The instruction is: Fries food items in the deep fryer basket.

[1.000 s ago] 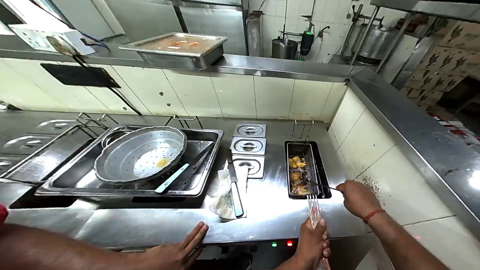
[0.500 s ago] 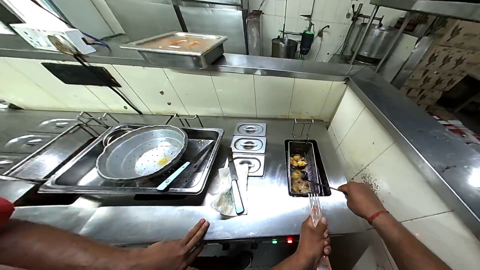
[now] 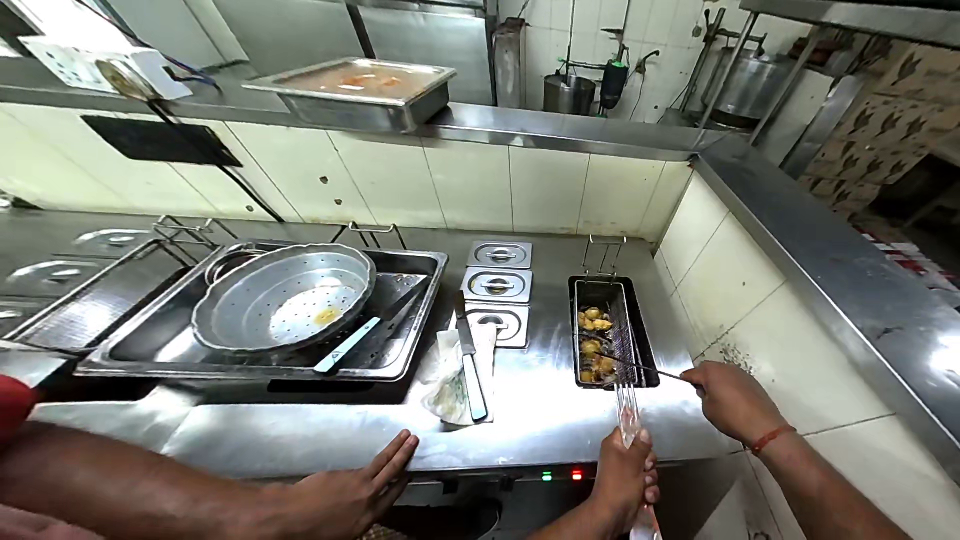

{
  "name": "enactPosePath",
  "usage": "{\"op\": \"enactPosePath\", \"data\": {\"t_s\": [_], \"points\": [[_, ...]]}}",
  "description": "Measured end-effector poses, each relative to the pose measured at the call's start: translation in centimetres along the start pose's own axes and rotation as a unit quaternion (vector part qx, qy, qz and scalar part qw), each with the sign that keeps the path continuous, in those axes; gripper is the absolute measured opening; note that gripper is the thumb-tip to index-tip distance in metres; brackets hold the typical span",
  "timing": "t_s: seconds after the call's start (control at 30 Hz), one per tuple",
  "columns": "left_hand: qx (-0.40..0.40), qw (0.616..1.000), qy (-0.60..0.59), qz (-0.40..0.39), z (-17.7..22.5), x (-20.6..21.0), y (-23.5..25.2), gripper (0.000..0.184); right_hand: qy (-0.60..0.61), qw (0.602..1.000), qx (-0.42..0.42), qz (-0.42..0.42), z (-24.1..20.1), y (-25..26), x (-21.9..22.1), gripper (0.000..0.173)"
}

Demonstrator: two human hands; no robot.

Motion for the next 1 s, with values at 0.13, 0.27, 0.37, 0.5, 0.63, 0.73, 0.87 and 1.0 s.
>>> {"op": "enactPosePath", "data": {"t_s": [0.13,0.27,0.37,0.5,0.63,0.73,0.87,1.0], "points": [[-0.003,1.000,0.001,0.002,-0.1,0.1,0.0,0.018,-0.054,0.998,0.014,0.000,-1.4,-0.6,-0.3,0.032],[-0.005,1.000,0.000,-0.003,-0.2,0.2,-0.1,0.019,-0.064,0.998,0.024,-0.013,-2.7,-0.1,0.8,0.034],[-0.005,1.000,0.003,-0.007,-0.2,0.2,-0.1,0.019,-0.058,0.998,0.007,-0.024,-2.2,0.7,2.1,0.037],[-0.004,1.000,0.005,-0.008,-0.2,0.1,0.0,0.019,-0.022,0.999,-0.036,-0.018,-0.8,1.4,2.5,0.035],[-0.007,1.000,0.009,0.001,-0.2,-0.1,0.1,0.018,0.007,0.999,-0.038,-0.010,0.3,1.2,1.9,0.034],[-0.006,1.000,0.011,0.003,0.0,0.0,0.0,0.018,0.014,1.000,-0.027,-0.007,0.4,1.0,1.9,0.035],[-0.003,1.000,0.013,-0.001,0.0,0.1,0.0,0.019,-0.033,0.999,-0.007,-0.019,-0.8,1.1,2.1,0.036],[-0.007,1.000,0.011,0.000,0.0,0.1,0.1,0.019,-0.045,0.997,-0.051,-0.029,-1.3,1.8,2.2,0.035]]}}
Point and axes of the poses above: each hand's wrist, its own y-axis towards the middle knuckle, its own x-axis out of the palm, z = x × y, the point moved 9 cm from there along y, towards the middle knuckle, and after that the axes turned 4 degrees about z, right-handed, at the moved point
